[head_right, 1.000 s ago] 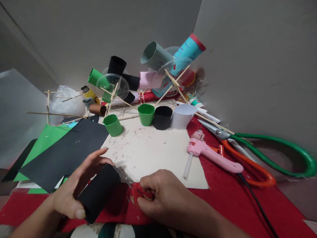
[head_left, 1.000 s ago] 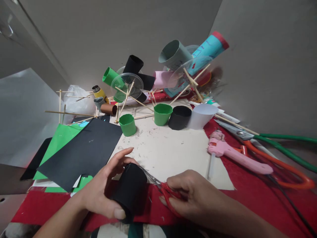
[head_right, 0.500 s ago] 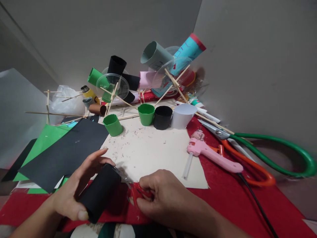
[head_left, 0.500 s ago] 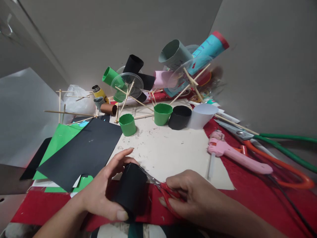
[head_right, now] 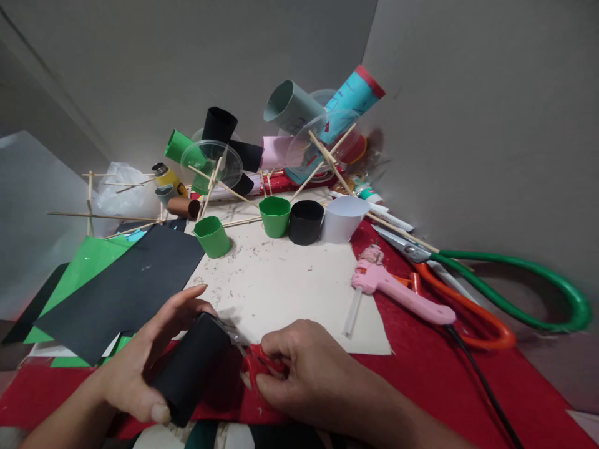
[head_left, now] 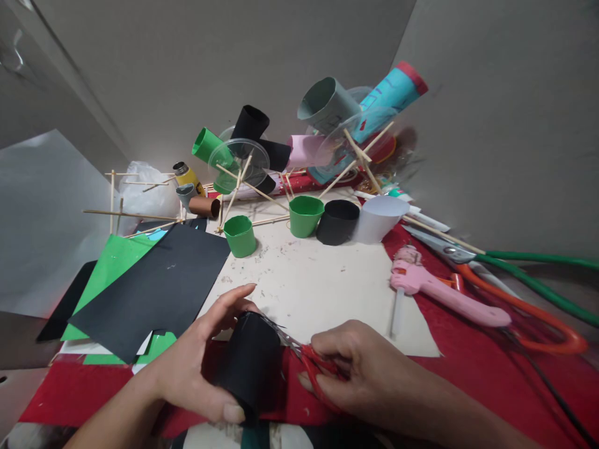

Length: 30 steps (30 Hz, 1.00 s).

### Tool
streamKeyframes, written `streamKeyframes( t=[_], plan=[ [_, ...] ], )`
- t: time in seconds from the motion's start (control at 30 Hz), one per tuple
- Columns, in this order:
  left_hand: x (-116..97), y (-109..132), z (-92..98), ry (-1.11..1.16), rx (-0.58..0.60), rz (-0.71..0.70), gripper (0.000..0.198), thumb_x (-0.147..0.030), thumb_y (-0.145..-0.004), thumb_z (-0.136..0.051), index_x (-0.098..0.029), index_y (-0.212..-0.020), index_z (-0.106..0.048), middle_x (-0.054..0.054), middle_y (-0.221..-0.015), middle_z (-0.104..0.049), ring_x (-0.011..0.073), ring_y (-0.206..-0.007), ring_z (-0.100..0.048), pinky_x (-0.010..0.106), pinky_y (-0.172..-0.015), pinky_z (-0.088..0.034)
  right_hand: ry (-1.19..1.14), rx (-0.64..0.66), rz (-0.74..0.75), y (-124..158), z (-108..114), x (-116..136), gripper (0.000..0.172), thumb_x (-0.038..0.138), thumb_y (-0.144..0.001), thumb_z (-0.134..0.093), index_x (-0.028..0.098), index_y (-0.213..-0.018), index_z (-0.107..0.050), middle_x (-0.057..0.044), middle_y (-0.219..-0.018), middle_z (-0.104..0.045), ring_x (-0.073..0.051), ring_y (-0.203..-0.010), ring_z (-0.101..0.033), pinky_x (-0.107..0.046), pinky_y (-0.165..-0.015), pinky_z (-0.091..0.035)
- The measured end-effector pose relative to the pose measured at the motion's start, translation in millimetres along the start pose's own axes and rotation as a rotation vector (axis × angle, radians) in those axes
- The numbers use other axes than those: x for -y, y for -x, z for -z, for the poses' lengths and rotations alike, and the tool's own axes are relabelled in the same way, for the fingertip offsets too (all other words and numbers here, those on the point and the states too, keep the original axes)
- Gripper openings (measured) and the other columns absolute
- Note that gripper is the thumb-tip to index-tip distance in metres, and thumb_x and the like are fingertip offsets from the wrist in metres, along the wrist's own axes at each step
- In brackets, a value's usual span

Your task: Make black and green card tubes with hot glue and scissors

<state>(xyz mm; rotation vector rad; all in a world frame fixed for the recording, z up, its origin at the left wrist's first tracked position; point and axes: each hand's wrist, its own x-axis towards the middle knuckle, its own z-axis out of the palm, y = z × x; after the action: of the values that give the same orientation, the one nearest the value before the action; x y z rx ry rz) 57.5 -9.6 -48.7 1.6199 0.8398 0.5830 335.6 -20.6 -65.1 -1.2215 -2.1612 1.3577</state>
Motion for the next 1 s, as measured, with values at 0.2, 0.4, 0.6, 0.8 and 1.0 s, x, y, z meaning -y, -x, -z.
streamKeyframes(
  t=[0.2,0.4,0.6,0.8,1.0],
  plan=[
    [-2.7,-2.3,-1.9,0.026,0.032,-0.020,0.120,-0.054,-0.053,-0.087,-0.028,-0.153,-0.025,0.014,-0.136,-0.050,0.0375,-0.118,-0.053,0.053,-0.104,-0.039,0.033,0.001,0.005,0.7,-0.3,-1.7,0.029,0.018,-0.077,-0.055,0.020,-0.056,-0.036,0.007,-0.054,-0.029,-0.009,-0.053,-0.027,-0.025,-0.047,-0.019],
    [-4.3,-2.2,-3.9,-0.005,0.026,-0.017,0.120,-0.057,-0.053,-0.087,-0.028,-0.153,-0.027,0.014,-0.134,-0.052,0.0379,-0.118,-0.053,0.054,-0.107,-0.037,0.033,0.014,-0.007,-0.1,0.4,-1.9,0.027,0.014,-0.074,-0.054,0.020,-0.056,-0.035,0.008,-0.053,-0.028,-0.008,-0.052,-0.027,-0.025,-0.046,-0.018],
    [-5.6,-1.0,-5.7,-0.027,-0.001,0.000,0.120,-0.062,-0.051,-0.085,-0.030,-0.152,-0.028,0.013,-0.137,-0.050,0.0394,-0.121,-0.052,0.057,-0.111,-0.032,0.101,-0.011,0.008,0.5,-0.9,-3.7,0.028,0.015,-0.073,-0.054,0.020,-0.056,-0.033,0.008,-0.052,-0.028,-0.009,-0.051,-0.027,-0.026,-0.047,-0.018],
    [-3.8,0.5,-3.5,-0.071,0.020,0.007,0.123,-0.061,-0.050,-0.086,-0.030,-0.153,-0.027,0.013,-0.140,-0.048,0.0402,-0.124,-0.050,0.057,-0.111,-0.033,0.137,-0.014,0.002,-0.1,-0.4,-1.5,0.026,0.016,-0.072,-0.055,0.020,-0.055,-0.035,0.008,-0.050,-0.031,-0.009,-0.050,-0.028,-0.027,-0.047,-0.017],
    [-1.5,0.6,-0.9,-0.088,0.038,0.018,0.123,-0.061,-0.051,-0.086,-0.029,-0.154,-0.026,0.014,-0.142,-0.048,0.0409,-0.125,-0.049,0.058,-0.110,-0.033,0.117,-0.006,0.014,-0.7,0.4,-1.6,0.027,0.014,-0.070,-0.052,0.020,-0.054,-0.032,0.008,-0.049,-0.029,-0.008,-0.048,-0.026,-0.027,-0.046,-0.017]
  ],
)
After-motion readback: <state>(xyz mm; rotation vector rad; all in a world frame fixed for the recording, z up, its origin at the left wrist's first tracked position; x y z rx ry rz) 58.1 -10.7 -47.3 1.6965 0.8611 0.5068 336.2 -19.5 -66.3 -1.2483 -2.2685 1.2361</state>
